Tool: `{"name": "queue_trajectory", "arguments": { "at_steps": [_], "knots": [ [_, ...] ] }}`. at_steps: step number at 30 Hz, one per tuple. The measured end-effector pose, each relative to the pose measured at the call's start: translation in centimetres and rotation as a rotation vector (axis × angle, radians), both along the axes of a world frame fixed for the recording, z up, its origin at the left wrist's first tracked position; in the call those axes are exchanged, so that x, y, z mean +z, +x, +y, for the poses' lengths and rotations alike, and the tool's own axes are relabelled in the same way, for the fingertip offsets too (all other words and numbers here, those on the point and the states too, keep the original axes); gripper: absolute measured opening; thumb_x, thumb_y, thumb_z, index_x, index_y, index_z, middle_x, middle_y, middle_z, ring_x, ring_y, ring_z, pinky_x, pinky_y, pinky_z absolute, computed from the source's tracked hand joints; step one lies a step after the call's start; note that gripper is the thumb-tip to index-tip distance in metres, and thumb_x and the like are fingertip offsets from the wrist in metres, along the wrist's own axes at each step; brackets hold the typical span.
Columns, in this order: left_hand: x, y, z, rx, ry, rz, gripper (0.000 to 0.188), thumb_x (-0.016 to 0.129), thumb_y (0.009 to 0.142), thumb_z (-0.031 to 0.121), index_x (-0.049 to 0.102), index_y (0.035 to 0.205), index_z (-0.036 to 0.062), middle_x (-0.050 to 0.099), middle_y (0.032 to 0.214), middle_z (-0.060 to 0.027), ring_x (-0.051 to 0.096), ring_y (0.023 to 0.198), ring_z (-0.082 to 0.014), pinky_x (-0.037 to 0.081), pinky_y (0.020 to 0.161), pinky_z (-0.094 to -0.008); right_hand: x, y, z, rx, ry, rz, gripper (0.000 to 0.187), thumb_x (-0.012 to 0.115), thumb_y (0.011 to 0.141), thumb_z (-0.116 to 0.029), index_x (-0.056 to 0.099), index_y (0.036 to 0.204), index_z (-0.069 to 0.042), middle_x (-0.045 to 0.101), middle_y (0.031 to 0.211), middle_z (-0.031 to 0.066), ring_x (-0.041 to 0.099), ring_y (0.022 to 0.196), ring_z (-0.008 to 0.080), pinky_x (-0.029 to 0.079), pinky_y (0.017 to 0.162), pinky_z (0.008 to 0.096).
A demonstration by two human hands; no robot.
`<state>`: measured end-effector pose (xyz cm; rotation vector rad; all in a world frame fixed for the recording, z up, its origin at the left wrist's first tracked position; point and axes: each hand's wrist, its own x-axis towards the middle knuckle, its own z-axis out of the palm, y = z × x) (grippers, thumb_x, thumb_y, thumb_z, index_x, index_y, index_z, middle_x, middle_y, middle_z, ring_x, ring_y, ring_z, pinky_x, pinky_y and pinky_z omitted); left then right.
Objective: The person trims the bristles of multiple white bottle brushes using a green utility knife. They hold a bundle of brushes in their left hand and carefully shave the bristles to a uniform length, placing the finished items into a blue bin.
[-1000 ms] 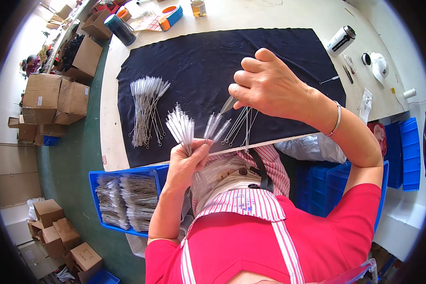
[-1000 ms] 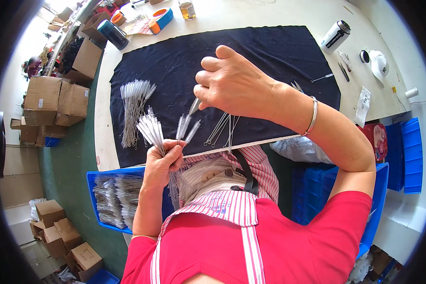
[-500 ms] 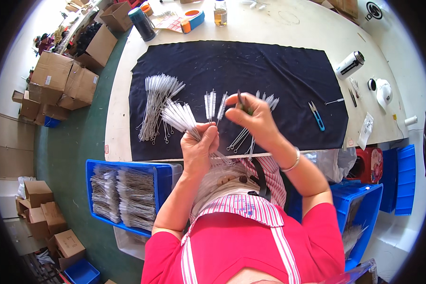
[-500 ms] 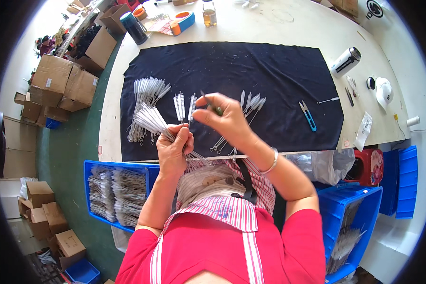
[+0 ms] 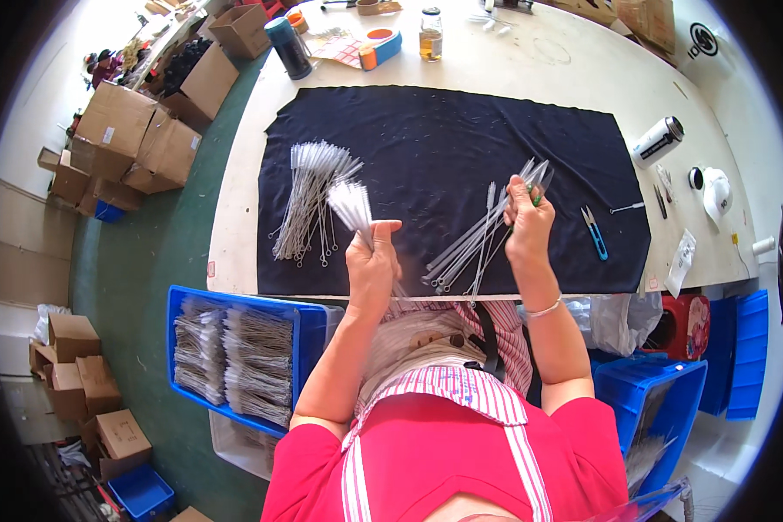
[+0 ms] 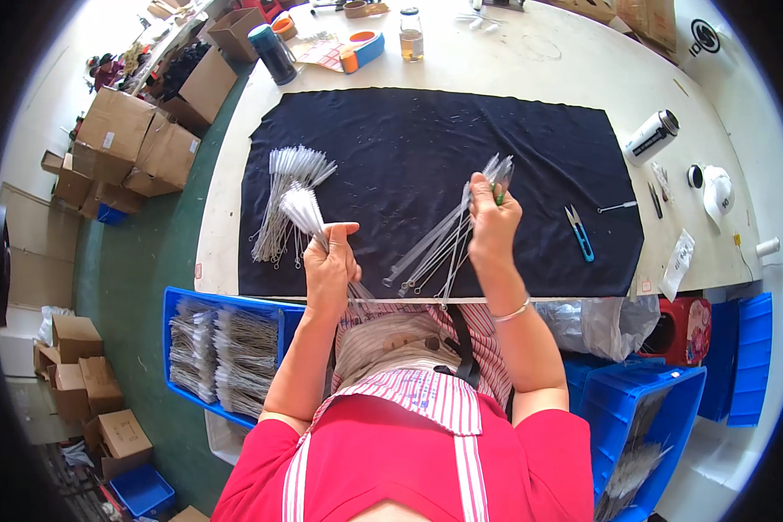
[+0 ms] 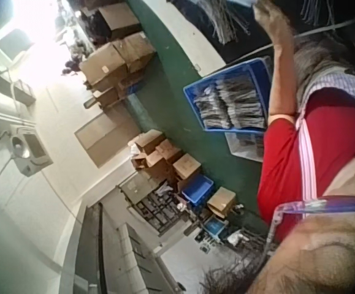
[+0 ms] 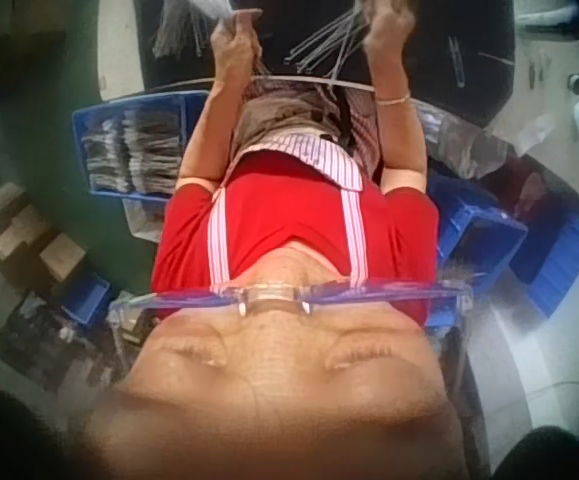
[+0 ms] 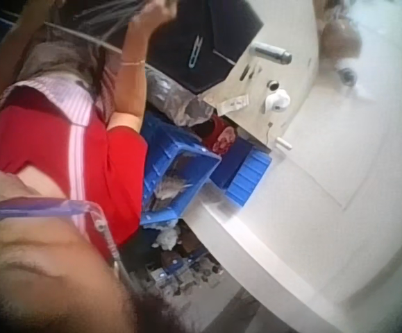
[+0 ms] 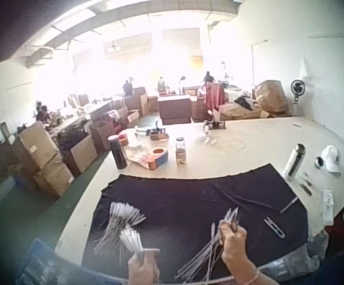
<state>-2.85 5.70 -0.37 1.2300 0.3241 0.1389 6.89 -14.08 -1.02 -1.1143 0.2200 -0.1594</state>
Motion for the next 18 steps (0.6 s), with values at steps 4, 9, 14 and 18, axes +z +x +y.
{"name": "queue_trajectory", "arguments": {
  "at_steps": [4, 9, 14, 18],
  "knots": [
    [1.5, 0.0, -0.6, -0.104, 0.239, 0.058, 0.026, 0.047, 0.096, 0.028, 0.053, 0.101, 0.0033, 0.038, 0.06, 0.007, 0.029, 0.045, 0.0002, 0.023, 0.04, -0.0173, -5.8, 1.2, -2.7, 0.117, -0.424, 0.175, 0.019, 0.067, 0.083, -0.017, 0.062, 0.071, -0.002, 0.051, 0.059, -0.0048, 0.039, 0.051, 0.0031, 0.029, 0.046, 0.0218],
    [1.1, -0.8, -0.3, -0.187, -0.128, 0.037, 0.022, 0.045, 0.096, 0.03, 0.044, 0.094, 0.0081, 0.039, 0.066, 0.0033, 0.027, 0.046, -0.0001, 0.021, 0.04, -0.0165, -4.5, -0.1, -2.1, -0.033, -0.85, -0.05, 0.051, 0.07, 0.079, -0.035, 0.056, 0.104, 0.007, 0.065, 0.077, 0.0061, 0.059, 0.072, 0.0119, 0.046, 0.065, 0.0276],
    [1.1, -1.3, -1.1, -0.103, 0.024, 0.005, 0.02, 0.055, 0.092, 0.021, 0.04, 0.088, 0.0072, 0.048, 0.068, -0.0009, 0.036, 0.046, -0.0029, 0.025, 0.038, -0.0162, 0.3, -2.1, -0.2, 0.383, -0.363, -0.045, 0.039, 0.06, 0.088, -0.037, 0.059, 0.1, 0.001, 0.051, 0.081, -0.0049, 0.044, 0.073, 0.0023, 0.037, 0.063, 0.0181],
    [0.8, -1.8, -1.4, -0.022, 0.097, -0.069, 0.017, 0.056, 0.089, 0.008, 0.039, 0.085, 0.008, 0.049, 0.066, 0.0001, 0.037, 0.051, -0.0019, 0.029, 0.043, -0.0156, 2.5, -2.2, -0.6, 0.517, -0.357, -0.202, 0.045, 0.055, 0.09, -0.043, 0.058, 0.104, -0.001, 0.052, 0.088, -0.0015, 0.045, 0.08, 0.0051, 0.039, 0.069, 0.0207]
  ]
}}
